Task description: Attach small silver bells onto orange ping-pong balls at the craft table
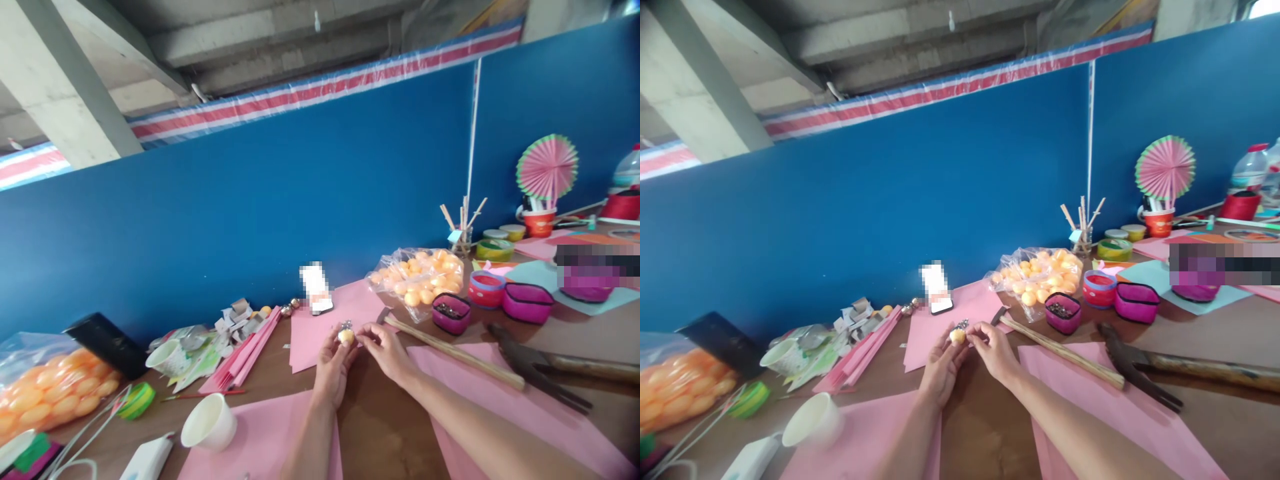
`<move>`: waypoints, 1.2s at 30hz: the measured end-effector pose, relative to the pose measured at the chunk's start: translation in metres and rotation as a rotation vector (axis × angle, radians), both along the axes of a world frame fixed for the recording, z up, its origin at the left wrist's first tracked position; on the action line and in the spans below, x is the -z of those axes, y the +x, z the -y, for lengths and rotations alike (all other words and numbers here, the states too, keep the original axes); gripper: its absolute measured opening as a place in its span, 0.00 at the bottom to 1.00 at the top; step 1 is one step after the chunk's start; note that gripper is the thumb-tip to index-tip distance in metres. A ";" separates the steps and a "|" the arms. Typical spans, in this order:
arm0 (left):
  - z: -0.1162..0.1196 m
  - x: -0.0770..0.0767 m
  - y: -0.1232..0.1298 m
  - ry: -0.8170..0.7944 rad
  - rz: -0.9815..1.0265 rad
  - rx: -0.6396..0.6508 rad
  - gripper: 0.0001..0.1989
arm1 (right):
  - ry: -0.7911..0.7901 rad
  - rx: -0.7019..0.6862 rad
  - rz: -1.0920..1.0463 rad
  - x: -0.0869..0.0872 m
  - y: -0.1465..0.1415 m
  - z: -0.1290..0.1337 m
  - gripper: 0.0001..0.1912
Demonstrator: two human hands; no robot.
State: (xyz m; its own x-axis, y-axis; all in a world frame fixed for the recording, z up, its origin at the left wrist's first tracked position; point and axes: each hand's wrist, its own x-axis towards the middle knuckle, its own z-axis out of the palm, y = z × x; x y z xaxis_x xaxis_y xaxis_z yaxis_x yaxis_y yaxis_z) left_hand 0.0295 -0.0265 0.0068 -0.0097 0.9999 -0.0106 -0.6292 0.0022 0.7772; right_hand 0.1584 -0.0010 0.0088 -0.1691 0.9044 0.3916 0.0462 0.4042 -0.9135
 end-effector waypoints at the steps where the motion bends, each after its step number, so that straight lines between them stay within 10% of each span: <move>1: 0.000 0.000 0.000 0.012 -0.005 -0.003 0.24 | -0.006 -0.006 -0.006 0.000 0.000 0.000 0.07; 36: -0.005 0.011 -0.003 0.037 -0.113 0.006 0.23 | -0.266 -0.138 -0.245 -0.001 -0.001 0.003 0.14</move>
